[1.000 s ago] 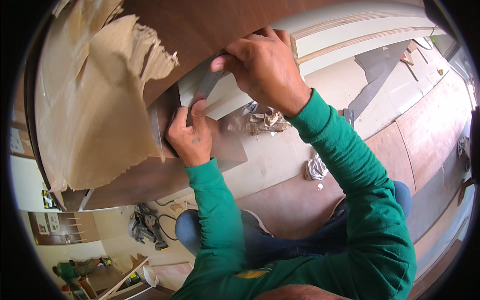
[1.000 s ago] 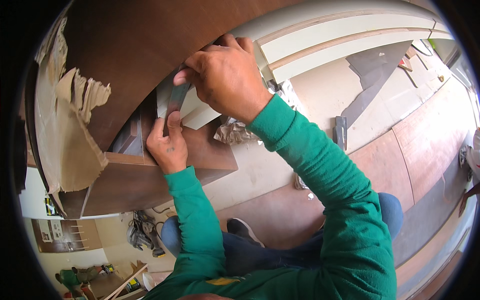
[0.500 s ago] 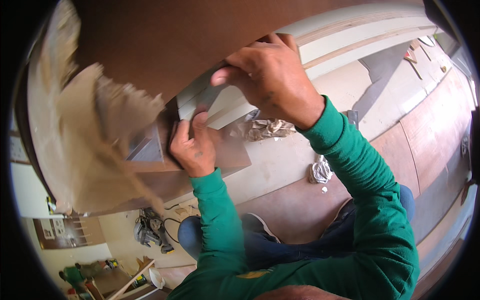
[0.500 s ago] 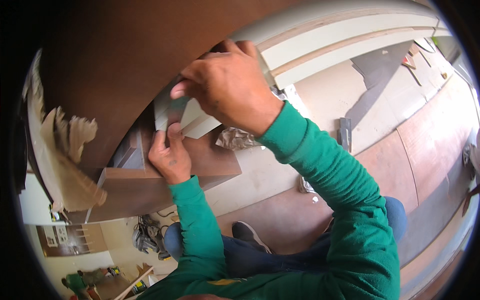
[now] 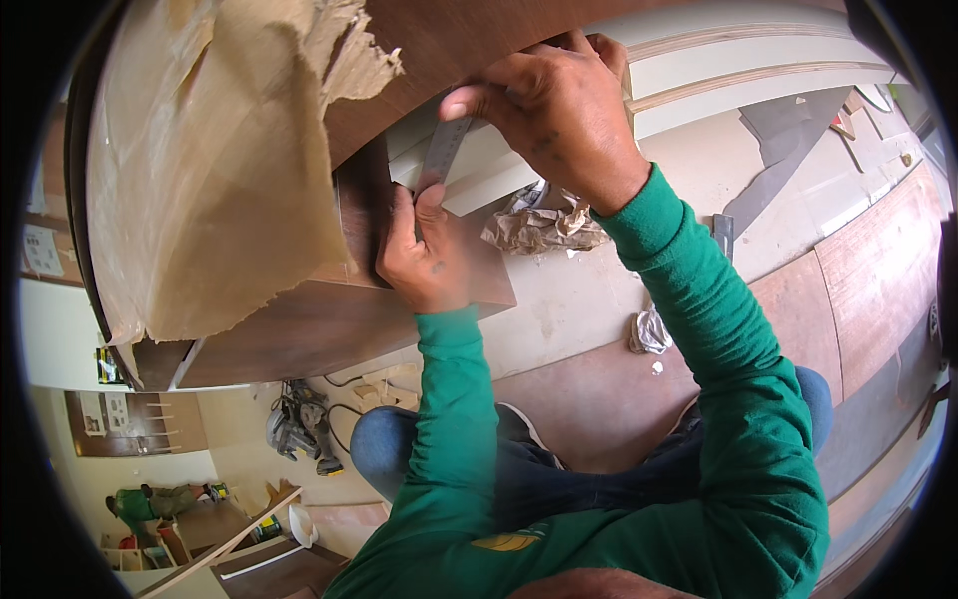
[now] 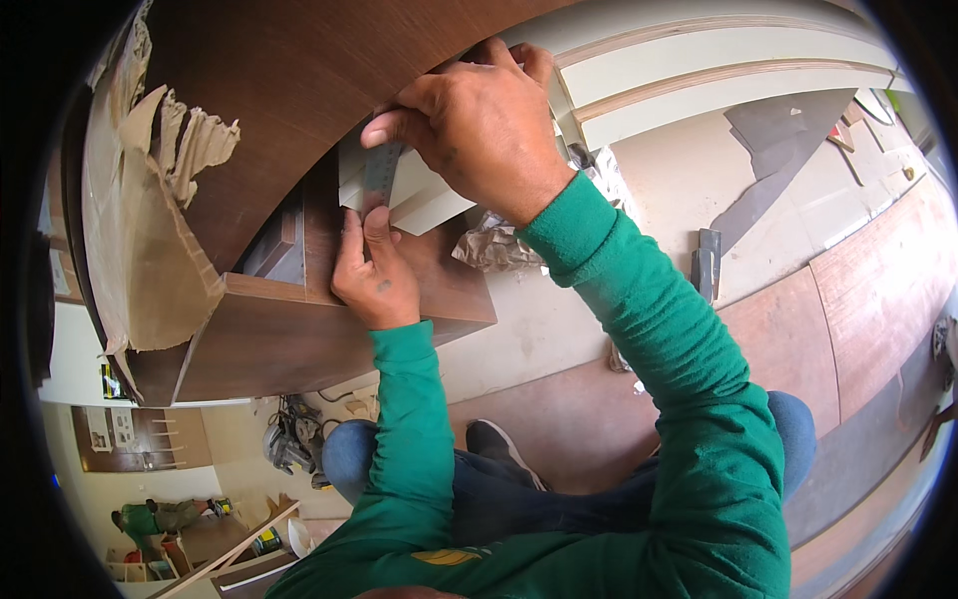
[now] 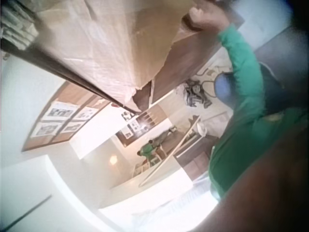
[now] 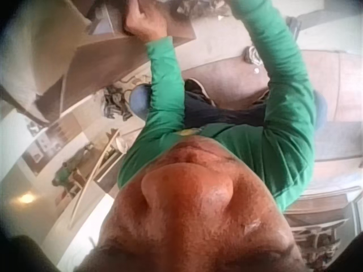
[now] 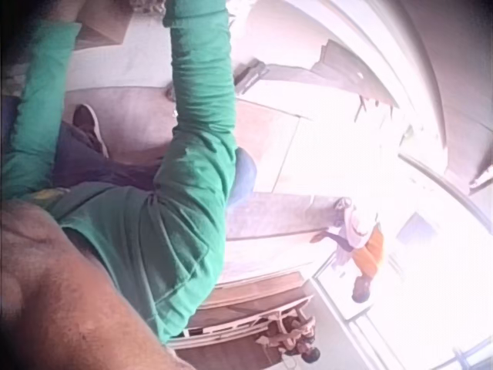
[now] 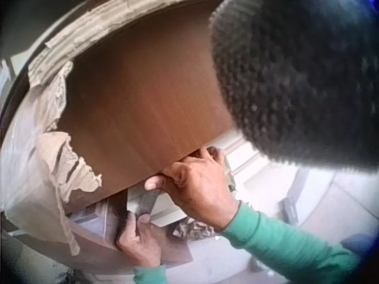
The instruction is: The person is installing a white stair nosing on a wooden staircase. They use a utility knife to trim the nosing and a metal ruler to measure and align it against the stair edge.
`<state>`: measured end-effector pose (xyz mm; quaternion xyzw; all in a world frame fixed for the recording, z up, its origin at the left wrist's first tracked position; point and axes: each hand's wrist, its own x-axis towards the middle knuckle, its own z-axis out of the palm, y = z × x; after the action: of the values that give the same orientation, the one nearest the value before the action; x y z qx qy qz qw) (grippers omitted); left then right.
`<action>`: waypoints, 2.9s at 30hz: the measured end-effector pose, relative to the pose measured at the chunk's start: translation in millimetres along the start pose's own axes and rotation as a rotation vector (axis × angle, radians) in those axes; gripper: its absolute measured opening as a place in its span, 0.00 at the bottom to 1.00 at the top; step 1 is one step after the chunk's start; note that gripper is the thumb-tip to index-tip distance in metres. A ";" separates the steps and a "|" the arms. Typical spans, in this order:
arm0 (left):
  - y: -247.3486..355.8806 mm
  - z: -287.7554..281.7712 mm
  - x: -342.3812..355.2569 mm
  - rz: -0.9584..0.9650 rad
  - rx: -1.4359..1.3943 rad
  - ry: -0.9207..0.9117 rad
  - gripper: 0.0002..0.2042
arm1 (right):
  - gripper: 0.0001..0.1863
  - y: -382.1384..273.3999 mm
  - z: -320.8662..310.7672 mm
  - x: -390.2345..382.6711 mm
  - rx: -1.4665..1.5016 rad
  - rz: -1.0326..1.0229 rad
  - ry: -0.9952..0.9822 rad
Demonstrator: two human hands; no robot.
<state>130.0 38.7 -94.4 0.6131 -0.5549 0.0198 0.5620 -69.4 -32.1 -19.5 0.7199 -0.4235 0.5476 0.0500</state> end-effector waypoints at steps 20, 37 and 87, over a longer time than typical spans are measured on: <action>-3.4 17.5 6.7 0.238 0.104 0.090 0.23 | 0.06 3.4 -6.0 1.2 0.066 -0.043 -0.073; 21.5 6.0 9.5 0.168 0.028 0.010 0.33 | 0.14 15.2 -19.4 5.0 -0.015 -0.057 -0.148; 40.6 4.9 26.9 -0.083 -0.407 -0.205 0.42 | 0.04 23.7 -21.7 1.4 0.137 -0.025 -0.140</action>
<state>108.8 27.6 -51.7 0.5082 -0.5761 -0.1781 0.6149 -101.3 -36.4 -19.1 0.7634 -0.3783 0.5230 -0.0223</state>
